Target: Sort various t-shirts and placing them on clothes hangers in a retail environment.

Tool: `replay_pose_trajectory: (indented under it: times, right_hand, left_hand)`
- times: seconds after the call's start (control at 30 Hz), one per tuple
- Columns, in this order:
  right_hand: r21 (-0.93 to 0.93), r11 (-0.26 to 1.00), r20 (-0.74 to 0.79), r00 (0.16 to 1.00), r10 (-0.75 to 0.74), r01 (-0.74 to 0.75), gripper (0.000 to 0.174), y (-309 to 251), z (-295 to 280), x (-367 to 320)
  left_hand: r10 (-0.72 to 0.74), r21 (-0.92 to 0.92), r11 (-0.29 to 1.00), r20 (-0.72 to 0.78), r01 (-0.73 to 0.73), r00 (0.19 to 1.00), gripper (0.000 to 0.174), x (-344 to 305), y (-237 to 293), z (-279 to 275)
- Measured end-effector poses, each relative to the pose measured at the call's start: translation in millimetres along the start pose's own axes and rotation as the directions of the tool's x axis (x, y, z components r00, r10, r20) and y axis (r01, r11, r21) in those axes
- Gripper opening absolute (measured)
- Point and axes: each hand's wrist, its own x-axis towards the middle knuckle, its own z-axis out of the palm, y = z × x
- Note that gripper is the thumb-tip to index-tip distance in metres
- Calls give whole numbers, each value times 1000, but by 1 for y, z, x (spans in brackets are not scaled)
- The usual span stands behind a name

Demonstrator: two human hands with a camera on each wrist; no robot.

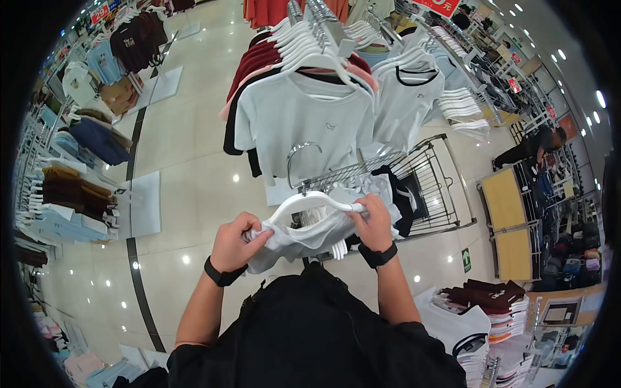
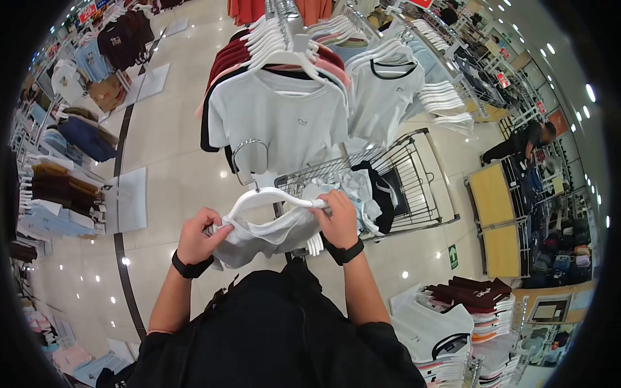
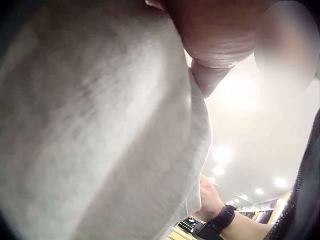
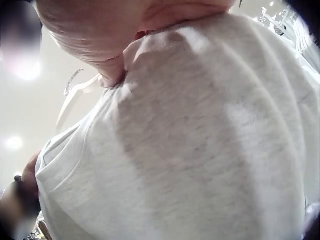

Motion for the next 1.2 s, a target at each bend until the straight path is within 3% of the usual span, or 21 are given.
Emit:
replay_pose_trajectory:
  times: [0.07,0.13,0.17,0.23,0.27,0.3,0.37,0.4,0.47,0.53,0.7,0.77,0.83,0.9,0.97,1.07,1.13,1.17,1.2]
  right_hand:
    - [-3,999,3,999,-42,42,24,4,-21,13]
    - [-13,990,-41,989,-142,142,25,15,-41,29]
    - [-78,990,-34,992,-124,121,27,27,-55,34]
    - [-80,995,-100,993,-70,62,23,55,-86,51]
    - [-65,998,-159,987,16,-26,19,78,-103,57]
    - [-42,993,-215,971,102,-114,17,102,-120,66]
    - [29,990,-375,917,137,-136,19,140,-151,102]
    - [0,987,-396,906,146,-158,21,157,-165,122]
    - [-31,983,-417,896,151,-181,24,201,-185,158]
    - [-116,989,-479,877,23,-89,26,264,-184,187]
    - [-218,967,-467,884,13,-129,28,341,-184,261]
    - [-281,931,-433,896,93,-232,27,360,-187,287]
    - [-289,931,-438,895,79,-223,27,387,-188,308]
    - [-195,937,-440,880,180,-289,28,396,-188,323]
    - [-209,950,-425,896,126,-232,33,434,-178,332]
    - [-280,911,-372,909,190,-304,34,477,-159,335]
    - [-432,817,-638,770,21,-381,48,483,-142,328]
    - [-431,816,-633,774,30,-384,48,485,-129,318]
    - [-229,873,-582,780,232,-430,52,486,-113,306]
  left_hand:
    - [-22,14,1000,19,22,1000,26,24,16,12]
    - [4,27,1000,172,-9,985,24,47,28,28]
    - [11,25,1000,175,-16,984,24,57,32,37]
    - [58,-44,997,27,-57,998,27,82,39,56]
    - [65,14,998,-13,-65,998,37,94,45,55]
    - [16,-58,998,-89,-21,996,40,105,51,58]
    - [40,-22,999,-244,-47,969,37,122,39,60]
    - [44,-25,998,-241,-51,970,37,127,32,62]
    - [-83,-70,995,-287,65,954,30,128,16,69]
    - [-151,-37,989,-247,146,957,29,122,-3,80]
    - [-345,-78,938,-100,338,933,25,97,-22,115]
    - [-363,-42,932,-91,361,927,25,87,-31,123]
    - [-497,-49,867,-12,496,868,25,78,-39,131]
    - [-512,-45,858,-22,511,859,26,70,-47,137]
    - [-544,36,839,10,543,839,28,68,-45,140]
    - [-573,67,819,42,570,819,29,65,-50,144]
    - [-573,67,819,32,570,819,30,64,-52,149]
    - [-567,66,823,22,565,823,31,63,-54,151]
    - [-574,68,817,24,572,818,31,61,-56,152]
